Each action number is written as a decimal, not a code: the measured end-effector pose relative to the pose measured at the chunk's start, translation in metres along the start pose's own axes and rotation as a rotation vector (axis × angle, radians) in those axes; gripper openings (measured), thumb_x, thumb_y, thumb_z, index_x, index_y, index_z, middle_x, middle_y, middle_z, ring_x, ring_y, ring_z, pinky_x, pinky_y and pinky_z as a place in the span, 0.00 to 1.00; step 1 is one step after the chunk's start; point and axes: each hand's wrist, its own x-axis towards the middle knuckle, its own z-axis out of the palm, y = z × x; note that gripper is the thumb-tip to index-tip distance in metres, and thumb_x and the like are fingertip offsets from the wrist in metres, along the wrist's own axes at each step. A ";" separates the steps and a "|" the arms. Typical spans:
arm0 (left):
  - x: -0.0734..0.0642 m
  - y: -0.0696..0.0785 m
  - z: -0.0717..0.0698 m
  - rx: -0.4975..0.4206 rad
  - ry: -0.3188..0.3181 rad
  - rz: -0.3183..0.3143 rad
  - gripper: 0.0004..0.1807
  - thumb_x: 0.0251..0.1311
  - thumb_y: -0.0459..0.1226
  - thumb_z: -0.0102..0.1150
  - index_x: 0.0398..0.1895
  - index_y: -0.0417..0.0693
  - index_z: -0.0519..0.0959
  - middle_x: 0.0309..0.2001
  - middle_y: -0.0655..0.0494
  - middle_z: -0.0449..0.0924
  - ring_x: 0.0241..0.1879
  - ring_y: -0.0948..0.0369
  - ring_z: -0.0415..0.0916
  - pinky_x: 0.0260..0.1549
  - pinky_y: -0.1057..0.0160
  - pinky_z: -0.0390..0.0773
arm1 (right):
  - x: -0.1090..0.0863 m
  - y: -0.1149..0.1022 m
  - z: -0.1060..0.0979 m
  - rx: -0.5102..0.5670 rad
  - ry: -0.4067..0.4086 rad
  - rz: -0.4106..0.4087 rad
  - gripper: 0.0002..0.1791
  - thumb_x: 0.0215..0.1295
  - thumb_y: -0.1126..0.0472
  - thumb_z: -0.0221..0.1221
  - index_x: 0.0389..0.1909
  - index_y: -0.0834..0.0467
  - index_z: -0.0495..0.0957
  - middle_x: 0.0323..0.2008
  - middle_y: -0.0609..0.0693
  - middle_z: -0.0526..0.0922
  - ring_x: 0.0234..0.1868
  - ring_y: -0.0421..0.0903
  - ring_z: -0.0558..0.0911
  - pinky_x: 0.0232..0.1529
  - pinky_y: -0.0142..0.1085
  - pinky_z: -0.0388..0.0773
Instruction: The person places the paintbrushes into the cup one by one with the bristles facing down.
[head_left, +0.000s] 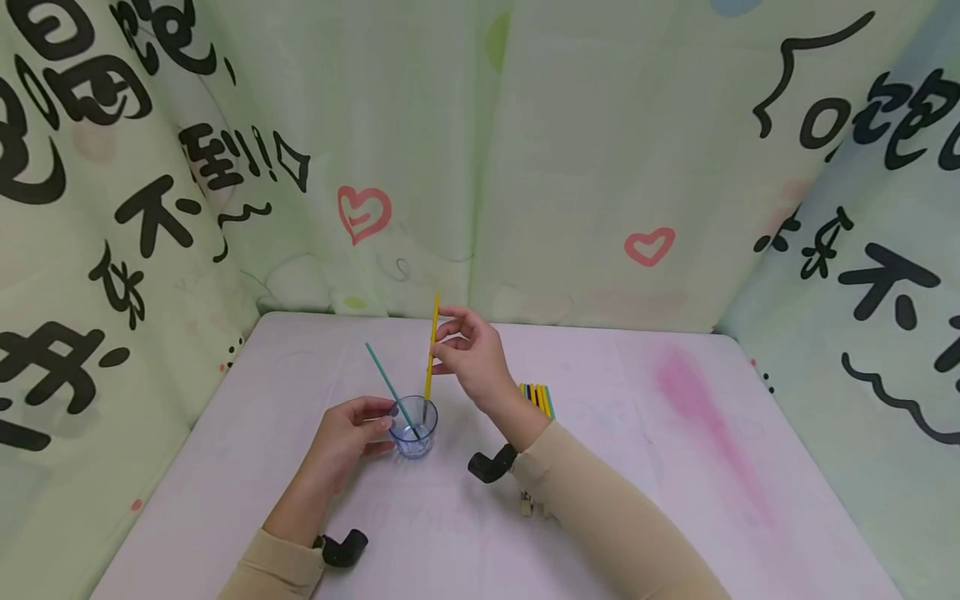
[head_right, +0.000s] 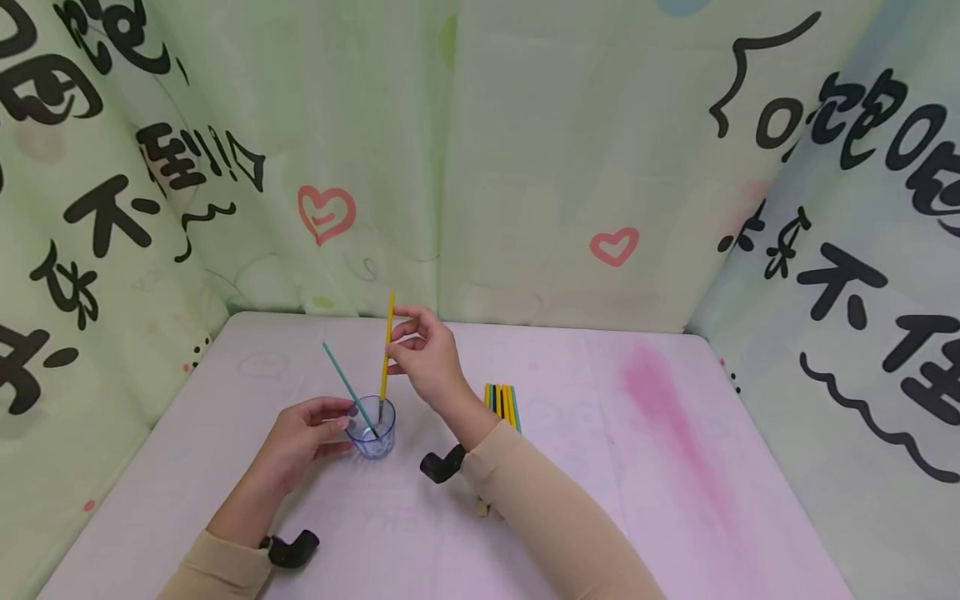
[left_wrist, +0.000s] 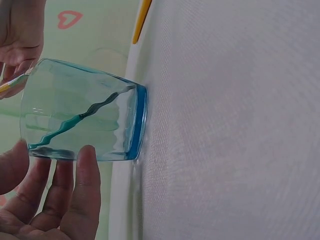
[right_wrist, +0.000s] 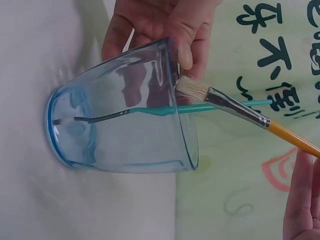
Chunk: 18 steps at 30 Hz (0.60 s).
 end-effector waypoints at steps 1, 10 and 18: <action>0.000 0.000 0.000 -0.002 -0.001 0.001 0.17 0.74 0.29 0.63 0.64 0.40 0.82 0.63 0.39 0.82 0.56 0.47 0.84 0.52 0.53 0.92 | 0.000 0.000 0.000 0.007 0.005 -0.003 0.29 0.68 0.77 0.64 0.68 0.56 0.76 0.42 0.53 0.80 0.36 0.43 0.85 0.40 0.46 0.94; -0.001 0.000 -0.001 -0.007 -0.009 0.018 0.17 0.74 0.29 0.63 0.64 0.39 0.82 0.62 0.38 0.83 0.56 0.47 0.84 0.52 0.52 0.92 | 0.002 0.013 0.011 -0.140 -0.025 -0.046 0.27 0.71 0.75 0.63 0.67 0.55 0.76 0.44 0.56 0.80 0.39 0.55 0.85 0.42 0.46 0.94; 0.001 0.000 -0.001 -0.010 -0.016 0.009 0.17 0.74 0.29 0.62 0.64 0.39 0.82 0.63 0.38 0.83 0.54 0.50 0.85 0.52 0.52 0.92 | 0.002 0.027 0.021 -0.221 -0.051 0.006 0.27 0.70 0.74 0.64 0.66 0.53 0.78 0.45 0.58 0.81 0.38 0.51 0.86 0.43 0.41 0.94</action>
